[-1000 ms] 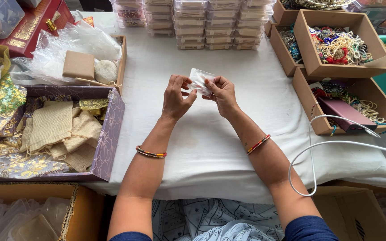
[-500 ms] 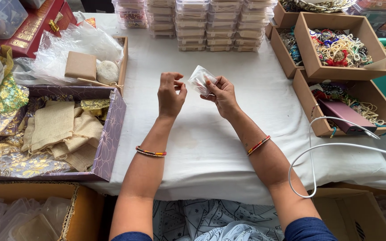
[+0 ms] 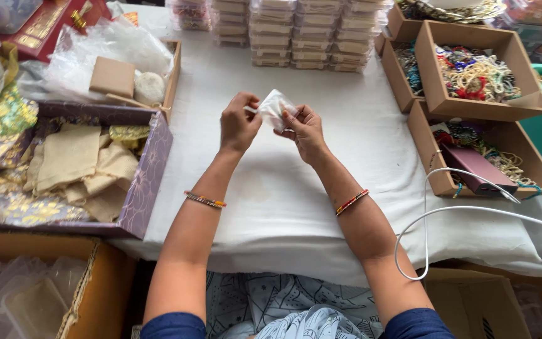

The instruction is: The person sits at a table and packages jewelry items. They place a small item into a plastic container and stack it. They then pick up a beaded bracelet, fold it, place it into a small plastic bag, and then into a small cloth pouch. Finally, they place the pouch into a plastic container and stack it.

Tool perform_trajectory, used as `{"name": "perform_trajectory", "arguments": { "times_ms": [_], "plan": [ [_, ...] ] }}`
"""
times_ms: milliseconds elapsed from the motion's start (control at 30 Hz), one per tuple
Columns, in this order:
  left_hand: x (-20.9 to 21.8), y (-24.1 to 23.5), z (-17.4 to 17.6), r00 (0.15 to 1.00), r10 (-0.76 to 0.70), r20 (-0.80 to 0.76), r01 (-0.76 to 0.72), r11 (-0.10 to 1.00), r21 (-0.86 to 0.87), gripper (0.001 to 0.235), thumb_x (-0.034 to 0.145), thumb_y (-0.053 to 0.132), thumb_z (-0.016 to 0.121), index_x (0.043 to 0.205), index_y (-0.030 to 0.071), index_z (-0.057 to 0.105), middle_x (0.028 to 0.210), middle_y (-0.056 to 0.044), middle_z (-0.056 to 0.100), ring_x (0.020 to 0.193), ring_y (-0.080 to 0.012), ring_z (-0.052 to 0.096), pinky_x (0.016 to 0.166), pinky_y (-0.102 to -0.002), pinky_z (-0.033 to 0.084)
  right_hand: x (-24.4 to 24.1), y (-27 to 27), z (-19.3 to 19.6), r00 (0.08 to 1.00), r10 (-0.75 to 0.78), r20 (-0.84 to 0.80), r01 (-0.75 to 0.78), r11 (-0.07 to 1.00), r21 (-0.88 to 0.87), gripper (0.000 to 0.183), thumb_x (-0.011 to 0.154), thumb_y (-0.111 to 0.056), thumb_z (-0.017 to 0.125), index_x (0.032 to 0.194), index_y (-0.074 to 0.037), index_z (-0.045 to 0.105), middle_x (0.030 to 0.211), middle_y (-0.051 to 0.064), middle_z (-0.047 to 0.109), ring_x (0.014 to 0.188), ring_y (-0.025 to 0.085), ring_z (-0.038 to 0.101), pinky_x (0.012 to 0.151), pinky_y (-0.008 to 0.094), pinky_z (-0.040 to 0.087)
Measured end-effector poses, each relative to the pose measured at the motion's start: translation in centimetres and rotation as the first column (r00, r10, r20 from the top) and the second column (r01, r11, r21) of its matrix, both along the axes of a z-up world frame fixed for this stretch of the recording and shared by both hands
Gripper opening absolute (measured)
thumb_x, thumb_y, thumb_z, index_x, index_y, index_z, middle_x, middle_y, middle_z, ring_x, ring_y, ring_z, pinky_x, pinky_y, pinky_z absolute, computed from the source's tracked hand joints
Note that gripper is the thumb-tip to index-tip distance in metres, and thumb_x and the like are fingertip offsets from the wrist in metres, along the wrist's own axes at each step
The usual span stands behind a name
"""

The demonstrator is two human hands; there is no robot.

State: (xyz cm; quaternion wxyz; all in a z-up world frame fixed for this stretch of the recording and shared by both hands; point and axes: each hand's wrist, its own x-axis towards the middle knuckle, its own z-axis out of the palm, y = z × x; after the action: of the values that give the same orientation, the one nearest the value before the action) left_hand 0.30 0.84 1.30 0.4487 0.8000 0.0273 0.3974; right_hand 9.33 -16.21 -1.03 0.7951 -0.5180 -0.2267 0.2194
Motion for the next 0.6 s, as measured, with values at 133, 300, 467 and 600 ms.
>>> {"name": "perform_trajectory", "arguments": {
  "times_ms": [133, 300, 467, 600],
  "plan": [
    [1.1, 0.3, 1.9, 0.985, 0.161, -0.054, -0.152, 0.977, 0.150, 0.014, 0.083, 0.002, 0.069, 0.096, 0.006, 0.065, 0.088, -0.008, 0.073, 0.078, -0.0235, 0.075, 0.069, -0.037, 0.061, 0.5, -0.1, 0.2, 0.999, -0.033, -0.021, 0.034, 0.998, 0.044, 0.015, 0.098, -0.016, 0.068, 0.101, -0.008, 0.055, 0.099, 0.006, 0.070, 0.090, 0.016, 0.073, 0.079, 0.039, 0.068],
    [-0.7, 8.0, 6.3, 0.892, 0.451, -0.014, -0.342, 0.695, 0.633, 0.021, 0.094, 0.003, 0.053, 0.088, 0.013, 0.071, 0.090, -0.011, 0.073, 0.073, -0.0284, 0.073, 0.062, -0.041, 0.060, 2.1, -2.0, 0.1, 0.991, -0.127, -0.030, 0.124, 0.988, -0.093, 0.013, 0.099, -0.013, 0.066, 0.099, -0.008, 0.055, 0.097, 0.008, 0.070, 0.086, 0.017, 0.073, 0.077, 0.037, 0.068],
    [-13.5, 16.7, 13.7, 0.622, 0.644, -0.445, 0.006, 0.565, 0.825, 0.023, 0.092, 0.004, 0.063, 0.112, 0.014, 0.068, 0.110, -0.013, 0.072, 0.095, -0.0302, 0.072, 0.080, -0.044, 0.058, 2.3, -2.4, 0.2, 0.988, -0.129, -0.085, 0.092, 0.933, -0.347, 0.015, 0.099, -0.013, 0.067, 0.098, -0.005, 0.055, 0.095, 0.009, 0.069, 0.084, 0.019, 0.073, 0.074, 0.036, 0.069],
    [-23.2, 22.2, 13.3, 0.307, 0.669, -0.677, 0.223, 0.641, 0.734, 0.052, 0.082, 0.014, 0.077, 0.132, 0.021, 0.064, 0.123, -0.015, 0.072, 0.114, -0.0344, 0.069, 0.096, -0.046, 0.056, 3.5, -2.2, -1.5, 0.992, -0.123, -0.029, 0.107, 0.940, -0.323, 0.014, 0.098, -0.013, 0.067, 0.101, -0.004, 0.057, 0.095, 0.008, 0.068, 0.082, 0.018, 0.072, 0.071, 0.036, 0.068]
  ]
}}
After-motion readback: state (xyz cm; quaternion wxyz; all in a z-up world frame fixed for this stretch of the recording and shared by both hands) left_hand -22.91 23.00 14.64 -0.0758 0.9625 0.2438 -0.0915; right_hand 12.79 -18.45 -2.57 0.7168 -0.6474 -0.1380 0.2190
